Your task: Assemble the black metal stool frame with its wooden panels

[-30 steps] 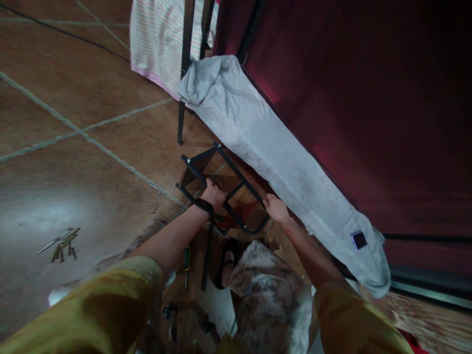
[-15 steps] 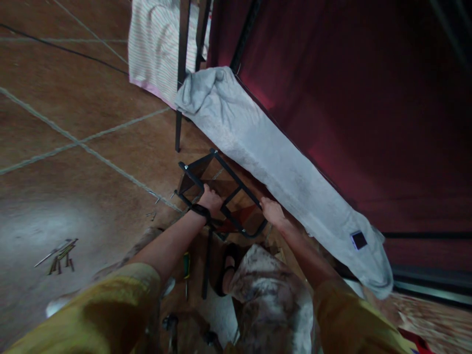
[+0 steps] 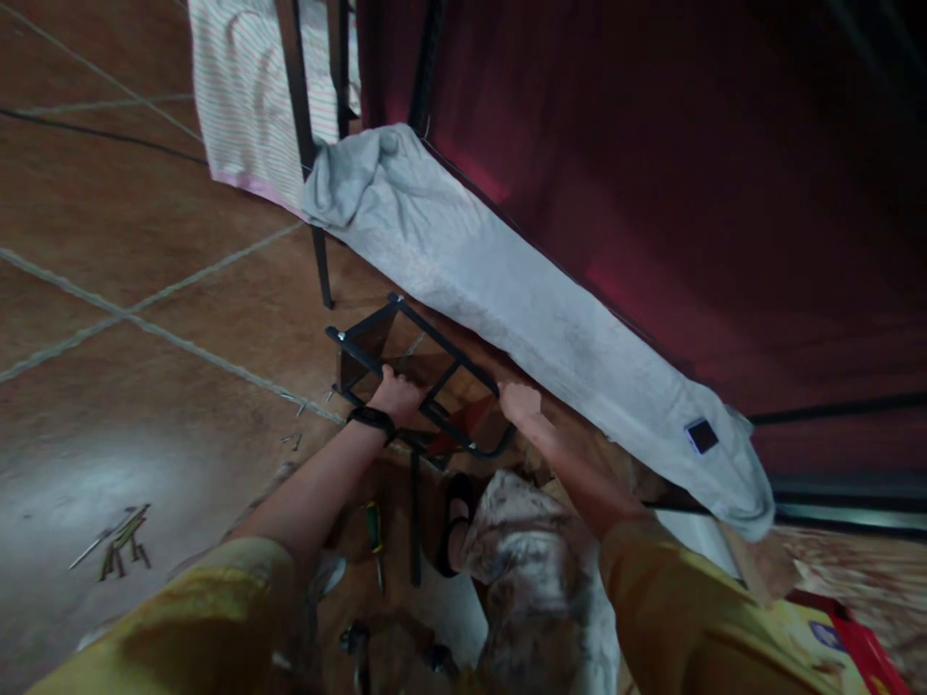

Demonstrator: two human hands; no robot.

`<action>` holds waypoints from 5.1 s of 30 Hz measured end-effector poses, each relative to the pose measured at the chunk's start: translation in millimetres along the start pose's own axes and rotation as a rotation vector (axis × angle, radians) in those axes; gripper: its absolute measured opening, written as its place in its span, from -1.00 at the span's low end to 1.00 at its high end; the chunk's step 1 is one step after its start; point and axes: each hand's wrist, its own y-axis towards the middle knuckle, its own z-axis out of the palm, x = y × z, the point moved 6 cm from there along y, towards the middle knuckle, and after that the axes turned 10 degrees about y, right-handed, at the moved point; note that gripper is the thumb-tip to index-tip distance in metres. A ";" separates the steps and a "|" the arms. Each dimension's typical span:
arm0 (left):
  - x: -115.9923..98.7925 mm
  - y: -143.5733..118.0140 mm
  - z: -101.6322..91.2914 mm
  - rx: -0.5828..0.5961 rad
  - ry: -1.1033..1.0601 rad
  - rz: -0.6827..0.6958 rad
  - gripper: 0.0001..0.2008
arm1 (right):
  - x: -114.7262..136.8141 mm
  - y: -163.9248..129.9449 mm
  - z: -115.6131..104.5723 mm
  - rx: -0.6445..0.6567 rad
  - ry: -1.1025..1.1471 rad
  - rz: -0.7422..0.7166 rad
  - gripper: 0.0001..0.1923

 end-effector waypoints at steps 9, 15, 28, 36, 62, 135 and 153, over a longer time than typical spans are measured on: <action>0.5 0.3 5.1 0.068 0.080 0.086 -0.65 | -5.3 4.5 3.6 -0.092 -0.035 -0.164 -0.66; 6.9 2.9 10.3 0.134 0.073 0.082 -0.71 | -10.0 -3.1 1.6 -0.209 0.081 -0.104 -0.65; 7.0 -2.2 13.7 0.065 0.087 0.085 -0.71 | 44.9 -72.3 38.9 0.189 0.413 -0.546 -0.50; 23.8 -36.9 -39.6 -0.137 -0.009 -0.071 -0.73 | 59.6 -61.8 62.0 0.334 0.204 -0.610 -0.65; -7.6 -35.8 114.9 -0.375 -0.778 -0.470 -0.77 | 64.7 -59.5 57.7 0.356 0.212 -0.616 -0.66; 12.1 -29.4 134.9 -0.354 -0.689 -0.393 -0.83 | 86.1 -54.8 69.9 0.377 0.074 -0.441 -0.57; 11.8 -24.9 129.5 -0.362 -0.680 -0.432 -0.79 | 85.0 -57.0 68.0 0.365 0.131 -0.438 -0.59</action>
